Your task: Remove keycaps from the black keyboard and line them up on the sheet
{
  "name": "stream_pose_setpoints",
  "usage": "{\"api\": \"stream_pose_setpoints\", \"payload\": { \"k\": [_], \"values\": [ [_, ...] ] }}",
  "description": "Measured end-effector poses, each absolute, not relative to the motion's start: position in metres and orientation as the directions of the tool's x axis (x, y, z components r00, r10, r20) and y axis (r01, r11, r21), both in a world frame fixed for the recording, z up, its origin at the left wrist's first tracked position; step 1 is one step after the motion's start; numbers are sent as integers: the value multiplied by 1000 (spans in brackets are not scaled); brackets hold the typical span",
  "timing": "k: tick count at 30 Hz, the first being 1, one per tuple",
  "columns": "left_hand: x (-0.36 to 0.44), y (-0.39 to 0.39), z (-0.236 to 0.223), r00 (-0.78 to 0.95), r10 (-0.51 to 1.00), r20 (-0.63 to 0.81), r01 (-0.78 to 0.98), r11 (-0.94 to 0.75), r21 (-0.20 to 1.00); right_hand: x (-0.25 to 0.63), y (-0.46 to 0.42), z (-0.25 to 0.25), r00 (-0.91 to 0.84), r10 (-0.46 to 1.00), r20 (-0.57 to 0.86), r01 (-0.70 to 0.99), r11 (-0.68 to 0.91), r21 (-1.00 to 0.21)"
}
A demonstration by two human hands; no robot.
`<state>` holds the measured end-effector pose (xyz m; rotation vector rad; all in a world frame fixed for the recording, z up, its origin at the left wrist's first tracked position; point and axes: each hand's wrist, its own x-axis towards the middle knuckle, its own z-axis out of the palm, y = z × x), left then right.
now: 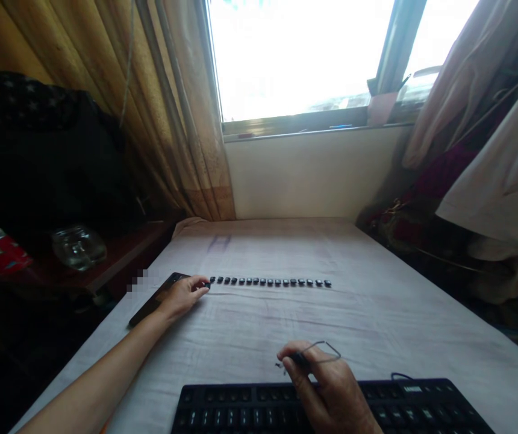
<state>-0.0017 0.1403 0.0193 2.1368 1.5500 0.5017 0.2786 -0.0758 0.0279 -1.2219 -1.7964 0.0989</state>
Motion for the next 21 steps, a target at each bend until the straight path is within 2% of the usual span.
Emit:
{"api": "stream_pose_setpoints", "payload": {
  "k": [5, 11, 21],
  "values": [
    [2, 150, 12, 322, 946, 34, 820, -297, 490, 283, -76, 26, -39, 782, 622, 682, 476, -555],
    [-3, 152, 4, 335, 941, 55, 822, -320, 472, 281, -75, 32, -19, 794, 608, 671, 461, -581],
    [1, 148, 12, 351, 935, 59, 846, -343, 408, 280, -76, 33, -12, 777, 629, 682, 466, -563]
  ]
}}
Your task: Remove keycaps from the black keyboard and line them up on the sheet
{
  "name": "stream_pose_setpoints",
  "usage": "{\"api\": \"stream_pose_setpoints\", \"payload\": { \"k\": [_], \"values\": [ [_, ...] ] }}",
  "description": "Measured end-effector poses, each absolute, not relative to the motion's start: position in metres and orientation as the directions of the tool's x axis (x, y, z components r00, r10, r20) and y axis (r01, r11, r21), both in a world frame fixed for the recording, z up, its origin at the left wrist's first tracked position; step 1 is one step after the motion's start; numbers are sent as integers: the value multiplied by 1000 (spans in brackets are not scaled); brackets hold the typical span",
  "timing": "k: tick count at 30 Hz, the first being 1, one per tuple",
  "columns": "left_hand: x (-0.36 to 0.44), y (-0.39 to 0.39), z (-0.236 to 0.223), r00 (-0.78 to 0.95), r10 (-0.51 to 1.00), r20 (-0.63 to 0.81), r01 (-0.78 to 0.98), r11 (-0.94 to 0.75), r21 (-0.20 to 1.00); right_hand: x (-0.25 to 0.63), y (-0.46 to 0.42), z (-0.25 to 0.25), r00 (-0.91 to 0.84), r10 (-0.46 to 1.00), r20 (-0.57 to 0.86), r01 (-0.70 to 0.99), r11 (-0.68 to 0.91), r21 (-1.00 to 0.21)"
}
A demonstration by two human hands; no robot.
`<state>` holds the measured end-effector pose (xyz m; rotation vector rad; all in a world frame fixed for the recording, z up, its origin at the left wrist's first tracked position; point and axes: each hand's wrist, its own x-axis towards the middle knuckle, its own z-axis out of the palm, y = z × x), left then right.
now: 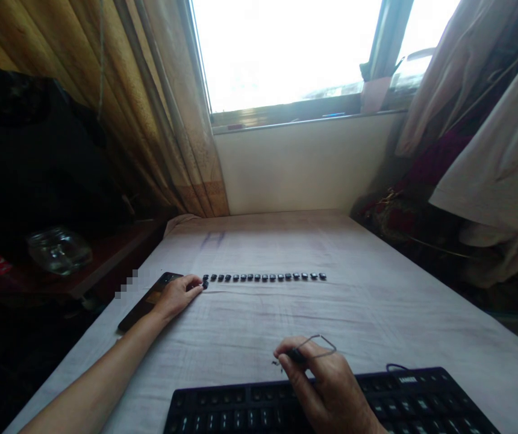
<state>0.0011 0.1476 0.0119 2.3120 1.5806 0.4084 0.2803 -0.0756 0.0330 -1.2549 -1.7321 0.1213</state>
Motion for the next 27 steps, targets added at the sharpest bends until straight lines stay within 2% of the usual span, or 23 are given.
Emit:
{"api": "stream_pose_setpoints", "payload": {
  "k": [9, 27],
  "values": [
    [3, 143, 14, 419, 897, 143, 832, -442, 336, 279, -75, 35, -10, 791, 612, 668, 461, -584],
    [3, 151, 12, 387, 917, 92, 867, -396, 302, 279, -75, 35, -29, 815, 579, 654, 454, -605]
  ]
}}
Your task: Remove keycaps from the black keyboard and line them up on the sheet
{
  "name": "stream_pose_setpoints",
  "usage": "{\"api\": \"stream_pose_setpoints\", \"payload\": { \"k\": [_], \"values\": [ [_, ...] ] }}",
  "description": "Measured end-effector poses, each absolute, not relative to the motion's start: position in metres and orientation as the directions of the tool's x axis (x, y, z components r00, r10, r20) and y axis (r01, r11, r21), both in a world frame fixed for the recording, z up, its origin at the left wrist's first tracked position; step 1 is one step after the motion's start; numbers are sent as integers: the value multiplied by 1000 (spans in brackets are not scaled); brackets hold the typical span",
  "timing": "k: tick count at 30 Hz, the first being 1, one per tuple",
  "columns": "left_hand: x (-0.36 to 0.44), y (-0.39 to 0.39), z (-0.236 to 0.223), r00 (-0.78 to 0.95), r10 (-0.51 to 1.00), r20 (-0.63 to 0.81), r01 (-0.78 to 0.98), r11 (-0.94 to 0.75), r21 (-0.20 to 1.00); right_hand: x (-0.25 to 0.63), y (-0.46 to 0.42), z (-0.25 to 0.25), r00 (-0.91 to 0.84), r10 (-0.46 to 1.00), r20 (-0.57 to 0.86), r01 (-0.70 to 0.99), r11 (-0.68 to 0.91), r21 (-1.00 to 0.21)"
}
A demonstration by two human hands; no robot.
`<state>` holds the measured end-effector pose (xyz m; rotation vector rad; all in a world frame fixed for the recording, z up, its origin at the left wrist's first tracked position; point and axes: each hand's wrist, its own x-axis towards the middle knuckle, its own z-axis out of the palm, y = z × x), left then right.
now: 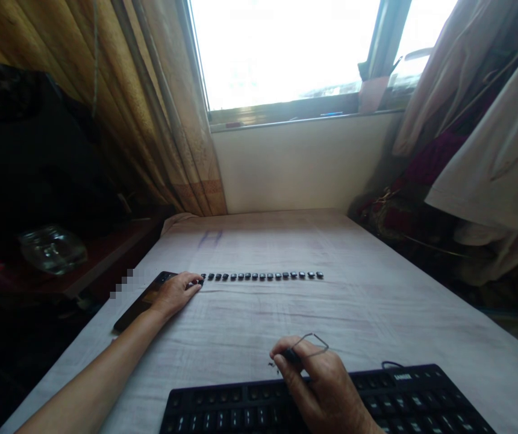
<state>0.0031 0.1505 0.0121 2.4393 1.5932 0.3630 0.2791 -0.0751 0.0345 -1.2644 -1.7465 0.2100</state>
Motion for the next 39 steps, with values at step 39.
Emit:
{"api": "stream_pose_setpoints", "payload": {
  "k": [39],
  "values": [
    [-41, -13, -2, 503, 805, 314, 707, -592, 386, 186, -59, 48, -301, 932, 202, 382, 312, -870]
  ]
}}
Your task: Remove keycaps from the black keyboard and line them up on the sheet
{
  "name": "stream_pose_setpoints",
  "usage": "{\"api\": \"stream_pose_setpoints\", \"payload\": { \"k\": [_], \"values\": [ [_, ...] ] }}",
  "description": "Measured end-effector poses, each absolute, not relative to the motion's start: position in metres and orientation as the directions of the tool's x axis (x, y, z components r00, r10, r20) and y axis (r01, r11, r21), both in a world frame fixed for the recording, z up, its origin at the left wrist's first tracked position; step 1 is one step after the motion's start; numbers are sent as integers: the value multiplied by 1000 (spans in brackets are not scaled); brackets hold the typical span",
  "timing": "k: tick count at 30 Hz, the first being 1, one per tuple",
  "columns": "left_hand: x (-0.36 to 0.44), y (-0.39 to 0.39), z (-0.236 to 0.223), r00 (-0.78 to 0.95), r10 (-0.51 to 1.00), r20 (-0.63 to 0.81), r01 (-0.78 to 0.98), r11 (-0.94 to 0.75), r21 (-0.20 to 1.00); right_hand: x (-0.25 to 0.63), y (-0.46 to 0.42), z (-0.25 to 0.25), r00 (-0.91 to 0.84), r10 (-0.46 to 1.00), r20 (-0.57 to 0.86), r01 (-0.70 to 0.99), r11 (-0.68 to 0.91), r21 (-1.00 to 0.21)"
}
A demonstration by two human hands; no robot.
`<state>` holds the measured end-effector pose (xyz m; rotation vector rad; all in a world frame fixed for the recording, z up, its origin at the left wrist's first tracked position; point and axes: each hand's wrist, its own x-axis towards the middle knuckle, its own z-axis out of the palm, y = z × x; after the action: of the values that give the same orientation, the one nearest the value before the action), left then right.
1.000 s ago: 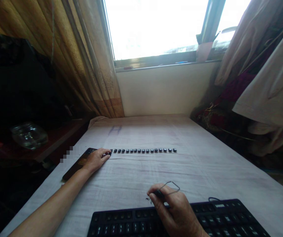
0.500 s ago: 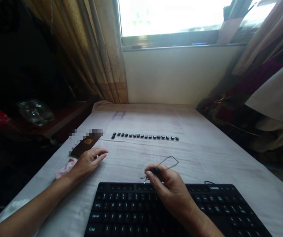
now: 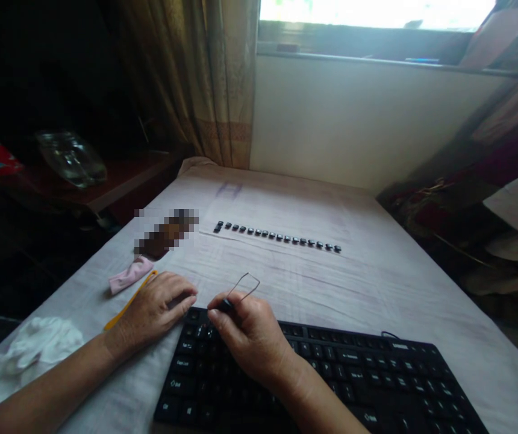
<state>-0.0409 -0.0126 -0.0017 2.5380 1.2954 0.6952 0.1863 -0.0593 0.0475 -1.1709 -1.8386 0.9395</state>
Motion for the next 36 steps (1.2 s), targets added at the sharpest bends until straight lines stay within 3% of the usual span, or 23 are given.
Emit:
{"api": "stream_pose_setpoints", "payload": {
  "k": [10, 22, 30, 36],
  "values": [
    [-36, -16, 5, 482, 818, 315, 704, -575, 417, 178, -62, 36, -437, 815, 381, 417, 559, -717],
    [-36, -17, 2, 478, 818, 319, 706, -574, 414, 167, -60, 48, -546, 790, 280, 562, 592, -577],
    [-35, -18, 3, 465, 834, 298, 704, -552, 448, 170, -62, 36, -448, 850, 279, 540, 506, -673],
    [-35, -20, 0, 547, 785, 291, 611, -612, 503, 164, -66, 32, -465, 801, 377, 599, 599, -532]
  ]
}}
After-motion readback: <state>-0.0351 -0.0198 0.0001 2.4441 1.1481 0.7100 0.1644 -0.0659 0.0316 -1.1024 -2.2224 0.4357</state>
